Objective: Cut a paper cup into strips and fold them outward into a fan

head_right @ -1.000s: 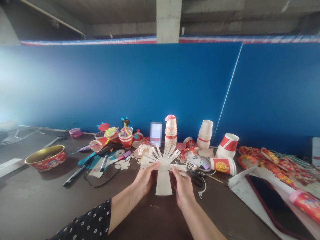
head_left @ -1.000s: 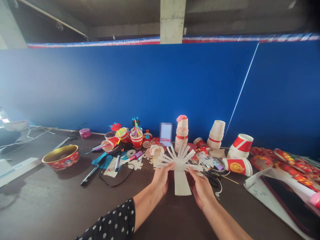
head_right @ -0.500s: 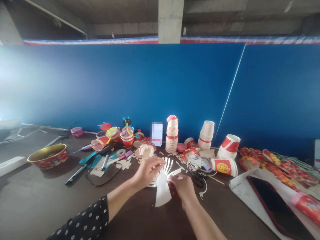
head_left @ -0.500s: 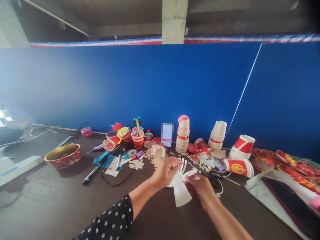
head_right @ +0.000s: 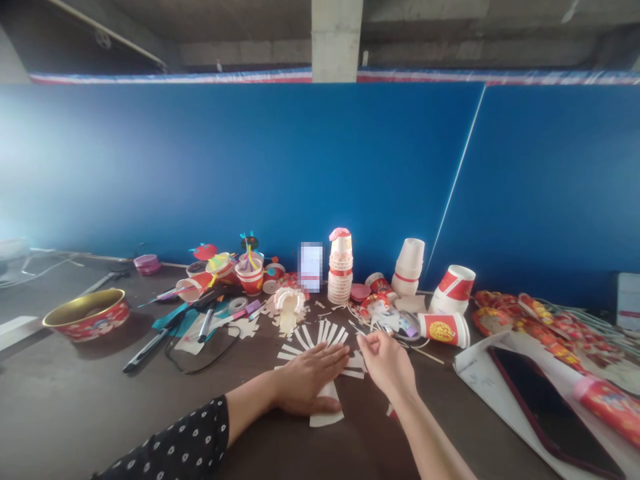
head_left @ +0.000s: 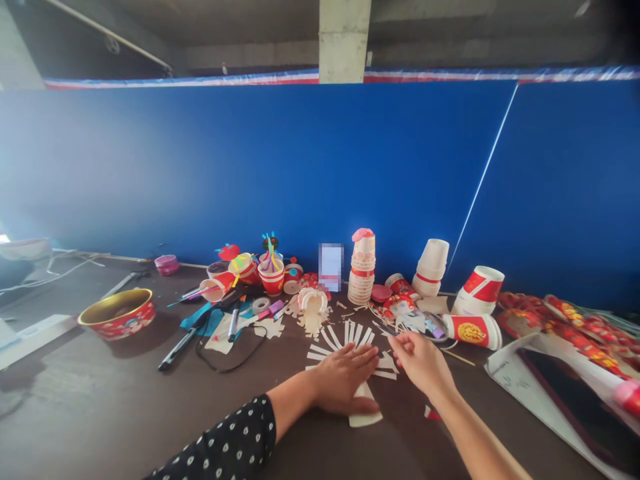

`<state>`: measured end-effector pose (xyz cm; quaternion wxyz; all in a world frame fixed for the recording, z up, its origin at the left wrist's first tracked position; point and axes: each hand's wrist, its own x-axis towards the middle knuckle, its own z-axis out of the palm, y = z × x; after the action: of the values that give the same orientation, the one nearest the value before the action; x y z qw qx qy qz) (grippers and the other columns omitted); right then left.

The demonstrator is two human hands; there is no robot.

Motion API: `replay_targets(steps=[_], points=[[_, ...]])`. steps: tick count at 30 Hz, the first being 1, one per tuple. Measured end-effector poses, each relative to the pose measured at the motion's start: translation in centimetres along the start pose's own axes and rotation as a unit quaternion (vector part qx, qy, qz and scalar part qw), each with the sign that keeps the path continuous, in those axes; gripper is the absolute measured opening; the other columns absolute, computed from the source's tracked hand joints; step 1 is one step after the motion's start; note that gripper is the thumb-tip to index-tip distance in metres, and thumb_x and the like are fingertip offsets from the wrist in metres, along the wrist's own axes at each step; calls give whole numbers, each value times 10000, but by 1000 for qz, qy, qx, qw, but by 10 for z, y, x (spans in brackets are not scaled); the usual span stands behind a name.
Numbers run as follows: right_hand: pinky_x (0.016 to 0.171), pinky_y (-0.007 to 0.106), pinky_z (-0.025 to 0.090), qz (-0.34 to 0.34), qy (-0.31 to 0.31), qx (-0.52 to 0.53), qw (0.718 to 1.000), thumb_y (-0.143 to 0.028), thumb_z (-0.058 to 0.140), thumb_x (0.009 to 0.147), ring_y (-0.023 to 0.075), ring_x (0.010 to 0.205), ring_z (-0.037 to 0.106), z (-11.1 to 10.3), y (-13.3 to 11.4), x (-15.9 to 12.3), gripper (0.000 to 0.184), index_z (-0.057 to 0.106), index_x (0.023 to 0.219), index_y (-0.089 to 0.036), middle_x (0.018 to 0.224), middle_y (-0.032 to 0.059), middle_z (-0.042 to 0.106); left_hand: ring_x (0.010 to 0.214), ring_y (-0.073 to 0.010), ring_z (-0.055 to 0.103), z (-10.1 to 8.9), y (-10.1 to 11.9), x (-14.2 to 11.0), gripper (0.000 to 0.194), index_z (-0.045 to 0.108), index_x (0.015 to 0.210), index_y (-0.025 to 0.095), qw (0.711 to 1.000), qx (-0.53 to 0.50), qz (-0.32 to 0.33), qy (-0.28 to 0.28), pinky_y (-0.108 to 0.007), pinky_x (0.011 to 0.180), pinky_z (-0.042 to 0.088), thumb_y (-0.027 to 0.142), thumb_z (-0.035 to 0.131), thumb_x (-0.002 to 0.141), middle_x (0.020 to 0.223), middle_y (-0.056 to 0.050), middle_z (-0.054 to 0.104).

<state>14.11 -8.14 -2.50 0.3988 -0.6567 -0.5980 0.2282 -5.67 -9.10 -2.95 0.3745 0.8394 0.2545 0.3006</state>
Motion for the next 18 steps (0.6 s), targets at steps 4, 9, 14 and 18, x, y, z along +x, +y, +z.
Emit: replay_targets(steps=[4,9,14,18], points=[[749,332,456,-126,18,-6,992,-482,536,746,244,850,639,8,-5,-4,335,644,925,-219,883,81,704,1291,-293,278,-2,4,2,654,541,1192,196,1000,-11,-11,-23,-391,1081,92,357,733,588,1352,-133,391],[948,391,387,-203,-80,-35,975,-492,424,828,260,1140,504,26,-11,-16,517,507,1245,-197,1237,108,557,1284,-303,297,-2,9,3,645,592,1117,200,999,-20,-24,-21,-370,1082,86,393,760,525,1327,-120,445],[1079,407,211,-248,-211,-155,933,-518,322,867,232,1331,206,35,-6,-22,643,236,1399,-168,1443,92,251,1278,-303,312,-2,4,4,648,529,1211,250,992,93,82,-27,-387,1070,155,401,707,607,1331,-78,453],[1090,443,152,-240,-231,-218,918,-554,308,857,237,1352,83,36,-3,-23,711,132,1415,-150,1465,92,159,1298,-315,262,-3,3,2,673,487,1257,205,983,134,102,-67,-397,1079,128,366,692,637,1364,-107,404]])
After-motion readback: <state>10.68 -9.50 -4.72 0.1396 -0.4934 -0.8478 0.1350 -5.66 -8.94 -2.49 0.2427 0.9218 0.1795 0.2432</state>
